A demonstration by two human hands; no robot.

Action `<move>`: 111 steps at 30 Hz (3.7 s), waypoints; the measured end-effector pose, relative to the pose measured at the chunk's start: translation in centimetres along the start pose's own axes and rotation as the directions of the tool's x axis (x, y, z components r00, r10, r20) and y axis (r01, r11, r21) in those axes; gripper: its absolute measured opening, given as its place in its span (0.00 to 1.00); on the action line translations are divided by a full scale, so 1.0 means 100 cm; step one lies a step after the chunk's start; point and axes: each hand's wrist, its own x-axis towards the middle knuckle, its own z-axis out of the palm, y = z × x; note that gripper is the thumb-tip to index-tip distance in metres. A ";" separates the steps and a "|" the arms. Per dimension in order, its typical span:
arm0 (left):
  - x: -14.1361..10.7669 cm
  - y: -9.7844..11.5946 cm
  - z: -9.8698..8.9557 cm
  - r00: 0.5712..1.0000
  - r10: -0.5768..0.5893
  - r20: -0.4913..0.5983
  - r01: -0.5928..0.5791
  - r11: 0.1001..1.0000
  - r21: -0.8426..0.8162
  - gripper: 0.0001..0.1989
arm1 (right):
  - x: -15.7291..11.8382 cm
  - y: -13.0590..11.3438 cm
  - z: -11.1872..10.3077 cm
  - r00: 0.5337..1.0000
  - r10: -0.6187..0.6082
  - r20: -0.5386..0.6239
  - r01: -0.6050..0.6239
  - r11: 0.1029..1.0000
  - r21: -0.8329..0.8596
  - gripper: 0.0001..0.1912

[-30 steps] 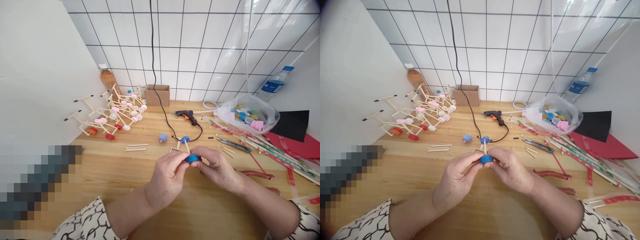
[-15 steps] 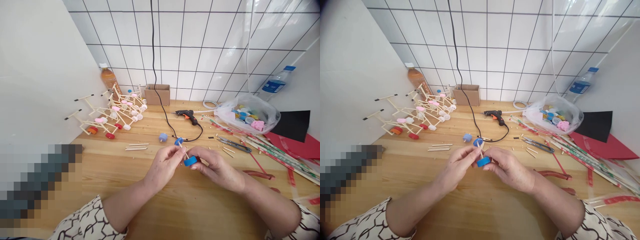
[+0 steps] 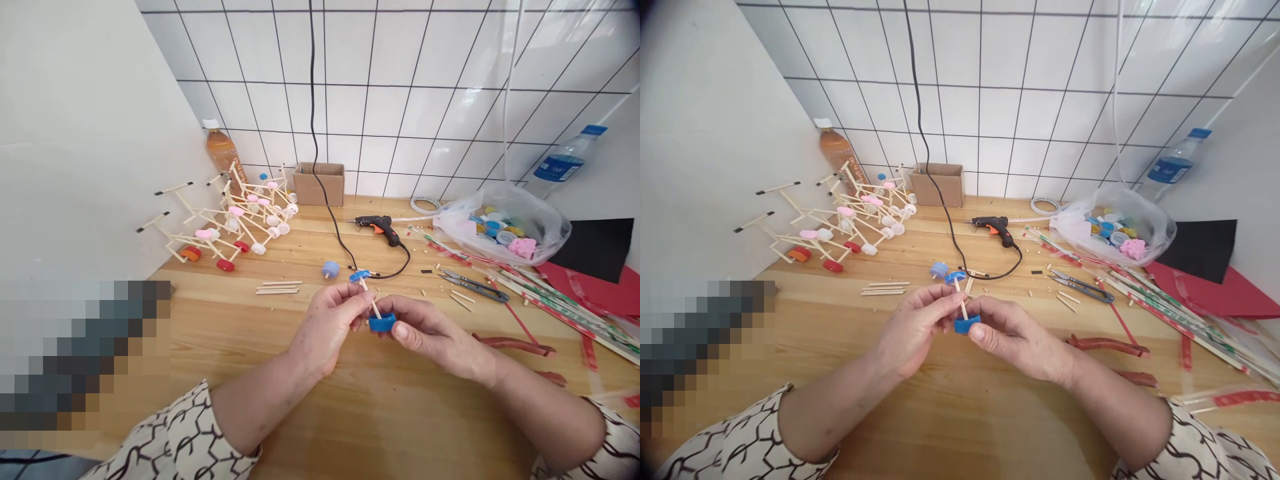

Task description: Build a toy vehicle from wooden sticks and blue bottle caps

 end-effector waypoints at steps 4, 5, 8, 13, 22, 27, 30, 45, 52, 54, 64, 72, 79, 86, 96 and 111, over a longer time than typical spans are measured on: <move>-0.001 -0.001 0.001 1.000 0.017 0.015 -0.017 1.000 -0.002 0.11 | 0.000 -0.002 0.003 0.999 0.034 -0.006 -0.034 0.999 -0.031 0.17; -0.001 -0.001 0.001 1.000 0.024 0.019 -0.024 1.000 -0.002 0.11 | 0.000 -0.002 0.004 0.999 0.040 -0.004 -0.040 0.998 -0.047 0.17; 0.000 -0.003 0.001 0.999 0.049 0.023 -0.049 0.999 0.003 0.11 | 0.000 -0.002 0.004 0.999 0.054 0.004 -0.054 0.995 -0.082 0.18; 0.001 -0.005 0.001 0.997 0.069 0.032 -0.069 0.997 0.017 0.11 | 0.001 -0.001 0.003 0.997 0.068 0.025 -0.065 0.993 -0.102 0.20; 0.002 -0.005 0.003 0.994 0.090 0.059 -0.090 0.996 0.000 0.12 | 0.002 -0.001 0.003 0.996 0.076 0.050 -0.071 0.992 -0.099 0.18; 0.000 -0.006 0.004 0.993 0.101 0.056 -0.103 0.994 0.026 0.10 | 0.001 0.002 0.002 0.997 0.062 0.050 -0.057 0.994 -0.098 0.16; -0.001 -0.006 0.003 0.992 0.111 0.056 -0.114 0.992 0.049 0.09 | 0.001 0.004 0.003 0.996 0.074 0.051 -0.068 0.992 -0.102 0.17; 0.001 -0.010 -0.001 0.983 0.148 0.107 -0.160 0.980 0.119 0.09 | -0.002 0.009 0.003 0.984 0.160 0.080 -0.155 0.986 -0.064 0.19; 0.000 -0.011 -0.001 0.981 0.164 0.107 -0.179 0.973 0.145 0.09 | -0.001 0.011 0.004 0.984 0.157 0.088 -0.154 0.987 -0.046 0.20; 0.000 -0.010 -0.001 0.978 0.178 0.108 -0.193 0.969 0.152 0.09 | -0.001 0.011 0.004 0.983 0.159 0.087 -0.156 0.987 -0.045 0.20; 0.002 -0.010 -0.001 0.985 0.123 0.119 -0.137 0.983 0.119 0.09 | 0.000 0.006 0.002 0.987 0.138 0.088 -0.132 0.989 -0.065 0.18; 0.001 -0.005 0.001 0.992 0.083 0.096 -0.090 0.993 0.071 0.10 | 0.000 -0.001 0.002 0.990 0.124 0.064 -0.113 0.982 -0.153 0.19; 0.002 -0.006 -0.004 0.988 0.105 0.115 -0.114 0.991 0.074 0.10 | -0.002 -0.003 -0.002 0.991 0.103 0.088 -0.087 0.982 -0.167 0.21; -0.003 0.007 -0.008 0.962 0.119 0.244 -0.184 0.947 0.263 0.10 | -0.011 -0.002 -0.013 0.982 0.127 -0.137 -0.144 0.982 -0.124 0.19; -0.008 0.009 -0.007 0.902 0.136 0.410 -0.367 0.741 0.562 0.07 | -0.019 0.003 -0.005 0.938 -0.068 -0.339 -0.002 0.979 -0.202 0.20; -0.007 0.006 -0.007 0.910 0.102 0.402 -0.330 0.764 0.555 0.07 | -0.017 0.006 0.000 0.943 -0.140 -0.301 0.062 0.965 -0.253 0.11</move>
